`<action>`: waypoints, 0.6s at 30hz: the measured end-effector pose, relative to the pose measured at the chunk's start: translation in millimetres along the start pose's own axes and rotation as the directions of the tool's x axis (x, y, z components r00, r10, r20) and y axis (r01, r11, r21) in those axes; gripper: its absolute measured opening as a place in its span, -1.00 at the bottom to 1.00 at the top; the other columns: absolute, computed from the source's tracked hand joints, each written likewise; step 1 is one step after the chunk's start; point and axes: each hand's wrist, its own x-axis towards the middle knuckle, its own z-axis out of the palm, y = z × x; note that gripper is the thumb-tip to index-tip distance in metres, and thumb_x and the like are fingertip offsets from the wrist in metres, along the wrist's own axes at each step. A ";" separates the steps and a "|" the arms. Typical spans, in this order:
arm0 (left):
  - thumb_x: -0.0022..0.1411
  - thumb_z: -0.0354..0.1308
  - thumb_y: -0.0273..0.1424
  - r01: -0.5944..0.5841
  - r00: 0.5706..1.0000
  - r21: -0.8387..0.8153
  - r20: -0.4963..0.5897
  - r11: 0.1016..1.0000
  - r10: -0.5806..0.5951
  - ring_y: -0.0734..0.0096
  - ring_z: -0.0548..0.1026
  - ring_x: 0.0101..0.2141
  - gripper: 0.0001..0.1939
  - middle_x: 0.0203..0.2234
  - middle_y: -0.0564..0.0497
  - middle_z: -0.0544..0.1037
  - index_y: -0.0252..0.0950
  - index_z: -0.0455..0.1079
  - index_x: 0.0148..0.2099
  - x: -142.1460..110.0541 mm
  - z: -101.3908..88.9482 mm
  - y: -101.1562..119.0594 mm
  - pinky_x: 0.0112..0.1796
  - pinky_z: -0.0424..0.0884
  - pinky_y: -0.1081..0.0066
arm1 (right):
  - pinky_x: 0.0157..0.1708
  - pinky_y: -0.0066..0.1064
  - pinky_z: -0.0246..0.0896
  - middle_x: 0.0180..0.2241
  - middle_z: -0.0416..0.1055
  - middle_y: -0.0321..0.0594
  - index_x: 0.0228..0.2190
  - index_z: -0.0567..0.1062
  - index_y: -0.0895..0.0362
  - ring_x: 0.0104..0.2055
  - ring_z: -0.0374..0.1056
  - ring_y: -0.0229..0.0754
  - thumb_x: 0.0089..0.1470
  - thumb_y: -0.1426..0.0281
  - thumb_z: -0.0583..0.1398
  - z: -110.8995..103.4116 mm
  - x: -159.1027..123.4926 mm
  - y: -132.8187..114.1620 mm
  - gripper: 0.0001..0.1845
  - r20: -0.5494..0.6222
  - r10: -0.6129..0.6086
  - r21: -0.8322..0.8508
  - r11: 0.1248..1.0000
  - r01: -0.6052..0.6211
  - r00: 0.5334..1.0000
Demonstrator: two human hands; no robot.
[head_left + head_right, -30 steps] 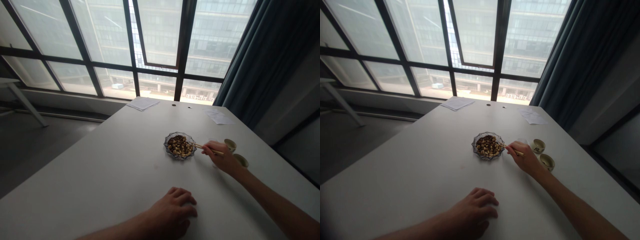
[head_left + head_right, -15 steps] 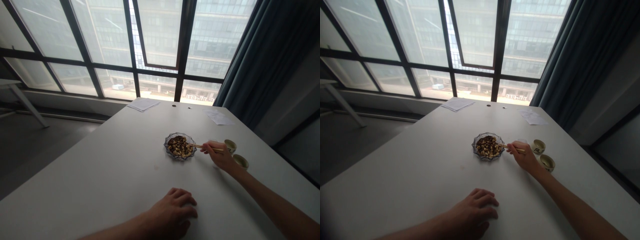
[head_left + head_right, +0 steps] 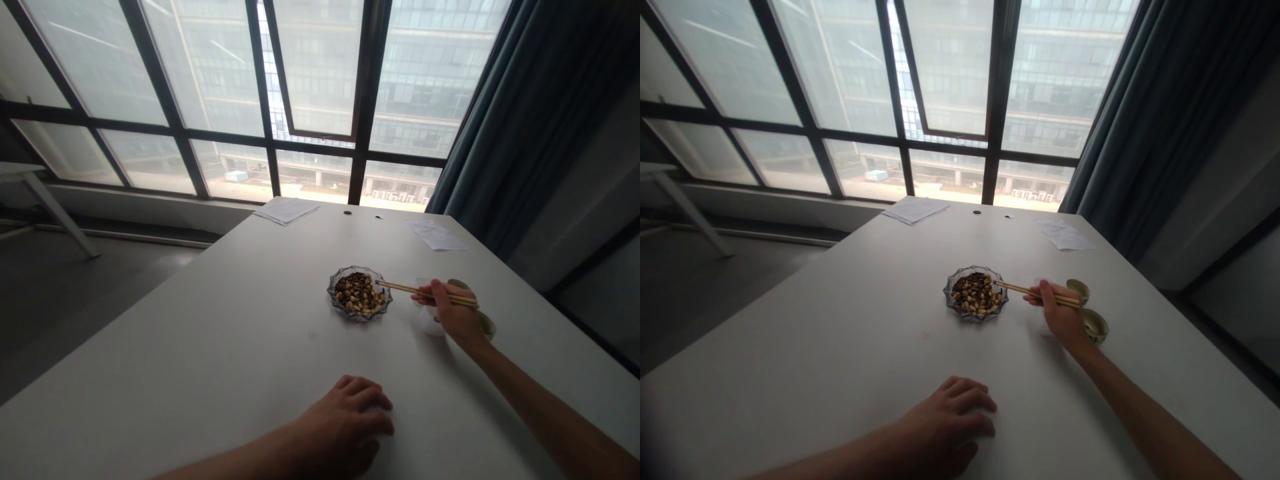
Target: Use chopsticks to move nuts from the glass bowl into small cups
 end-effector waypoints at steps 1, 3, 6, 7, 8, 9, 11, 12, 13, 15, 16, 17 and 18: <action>0.31 0.20 -0.43 -0.003 1.000 -0.001 0.005 1.000 0.003 0.16 0.40 0.16 -0.69 0.15 0.02 0.48 -0.10 0.37 0.08 0.2 -0.2 0.0 0.19 0.28 0.18 | -0.35 -0.20 0.61 -0.36 0.64 -0.02 -0.39 0.62 0.14 -0.37 0.63 0.07 0.13 -0.02 0.31 -5.1 -0.8 -3.7 -0.55 -0.032 0.007 0.019 1.000 -0.006 0.999; 0.30 0.20 -0.44 -0.004 1.000 -0.004 0.016 1.000 0.004 0.17 0.39 0.16 -0.69 0.15 0.03 0.47 -0.11 0.36 0.08 0.4 -0.7 0.3 0.19 0.27 0.18 | -0.34 -0.19 0.62 -0.36 0.64 -0.01 -0.39 0.62 0.16 -0.38 0.63 0.06 0.13 -0.01 0.32 -19.7 -3.8 -11.5 -0.54 -0.100 0.009 0.057 0.998 -0.004 0.995; 0.30 0.20 -0.46 0.017 1.000 -0.014 0.015 1.000 -0.017 0.20 0.38 0.17 -0.68 0.15 0.04 0.47 -0.10 0.36 0.08 0.2 -1.1 1.8 0.20 0.25 0.19 | -0.32 -0.17 0.62 -0.37 0.62 0.00 -0.39 0.63 0.16 -0.37 0.62 0.07 0.15 0.03 0.32 -53.4 -12.1 -21.4 -0.57 -0.205 0.009 0.109 0.994 0.014 0.979; 0.30 0.20 -0.47 0.028 1.000 -0.021 0.011 0.999 -0.028 0.21 0.38 0.17 -0.67 0.15 0.05 0.47 -0.09 0.36 0.08 0.0 -1.2 2.5 0.21 0.24 0.20 | -0.33 -0.16 0.62 -0.38 0.62 0.00 -0.42 0.63 0.15 -0.36 0.62 0.08 0.15 0.04 0.33 -67.4 -15.7 -23.6 -0.60 -0.246 0.010 0.130 0.991 0.022 0.969; 0.29 0.20 -0.48 0.038 0.999 -0.028 0.007 0.999 -0.038 0.21 0.38 0.17 -0.66 0.15 0.06 0.47 -0.09 0.36 0.08 -0.1 -1.2 3.2 0.21 0.24 0.20 | -0.33 -0.15 0.62 -0.38 0.60 0.01 -0.44 0.62 0.12 -0.36 0.62 0.09 0.15 0.05 0.33 -82.6 -19.6 -25.0 -0.62 -0.288 0.014 0.149 0.988 0.030 0.957; 0.28 0.21 -0.49 0.045 0.999 -0.034 0.004 0.998 -0.045 0.22 0.38 0.18 -0.65 0.15 0.07 0.47 -0.08 0.37 0.07 -0.2 -1.1 3.9 0.21 0.23 0.20 | -0.31 -0.15 0.62 -0.38 0.59 0.01 -0.47 0.62 0.09 -0.36 0.61 0.09 0.16 0.07 0.33 -98.7 -23.8 -25.3 -0.63 -0.328 0.019 0.162 0.986 0.037 0.945; 0.26 0.20 -0.51 0.054 0.999 -0.043 0.001 0.998 -0.054 0.22 0.37 0.18 -0.65 0.15 0.07 0.47 -0.08 0.37 0.06 -0.1 -0.9 5.1 0.21 0.22 0.21 | -0.23 -0.13 0.61 -0.38 0.57 0.01 -0.48 0.64 0.03 -0.36 0.61 0.07 0.20 0.07 0.30 -131.9 -32.6 -23.0 -0.65 -0.375 0.032 0.145 0.989 0.025 0.927; 0.26 0.19 -0.52 0.058 0.998 -0.045 0.000 0.997 -0.059 0.22 0.37 0.18 -0.64 0.15 0.07 0.47 -0.08 0.37 0.06 0.1 -0.8 5.5 0.22 0.22 0.20 | -0.19 -0.15 0.60 -0.39 0.56 0.01 -0.48 0.65 0.01 -0.36 0.60 0.04 0.22 0.07 0.28 -148.1 -37.3 -20.3 -0.64 -0.404 0.030 0.125 0.992 0.023 0.914; 0.25 0.19 -0.54 0.064 0.998 -0.047 -0.002 0.997 -0.064 0.22 0.37 0.18 -0.64 0.15 0.06 0.47 -0.08 0.37 0.05 0.4 -0.7 5.9 0.22 0.22 0.20 | -0.15 -0.16 0.58 -0.38 0.55 0.03 -0.47 0.65 -0.01 -0.33 0.61 0.04 0.23 0.07 0.26 -163.1 -42.3 -16.6 -0.64 -0.405 0.040 0.110 0.994 0.005 0.913; 0.24 0.18 -0.56 0.072 0.997 -0.049 -0.004 0.996 -0.072 0.22 0.37 0.17 -0.63 0.13 0.05 0.48 -0.09 0.38 0.04 1.1 -0.9 6.7 0.22 0.21 0.20 | -0.09 -0.19 0.56 -0.38 0.54 0.05 -0.47 0.66 -0.04 -0.31 0.61 0.03 0.24 0.08 0.25 -187.4 -53.4 -7.0 -0.66 -0.451 0.057 0.090 0.996 -0.018 0.891; 0.23 0.18 -0.57 0.076 0.997 -0.048 -0.004 0.996 -0.076 0.23 0.37 0.17 -0.63 0.13 0.05 0.48 -0.09 0.38 0.03 1.5 -1.1 7.1 0.22 0.21 0.20 | -0.09 -0.18 0.56 -0.38 0.54 0.05 -0.48 0.65 -0.04 -0.31 0.61 0.03 0.24 0.08 0.25 -195.9 -59.6 -1.2 -0.66 -0.471 0.071 0.084 0.996 -0.035 0.879; 0.22 0.18 -0.58 0.079 0.997 -0.047 -0.003 0.996 -0.079 0.23 0.37 0.17 -0.62 0.13 0.06 0.48 -0.09 0.39 0.03 1.9 -1.6 7.6 0.22 0.21 0.21 | -0.11 -0.18 0.57 -0.38 0.54 0.04 -0.50 0.64 -0.05 -0.32 0.60 0.04 0.23 0.08 0.26 -201.6 -66.0 4.9 -0.66 -0.493 0.085 0.082 0.995 -0.051 0.866; 0.21 0.17 -0.60 0.083 0.997 -0.047 0.001 0.995 -0.083 0.23 0.36 0.18 -0.61 0.13 0.07 0.48 -0.09 0.39 0.03 2.2 -2.1 8.0 0.22 0.21 0.21 | -0.14 -0.17 0.58 -0.39 0.55 0.03 -0.51 0.64 -0.05 -0.33 0.61 0.05 0.21 0.06 0.27 -204.7 -72.5 11.4 -0.65 -0.508 0.104 0.086 0.994 -0.069 0.855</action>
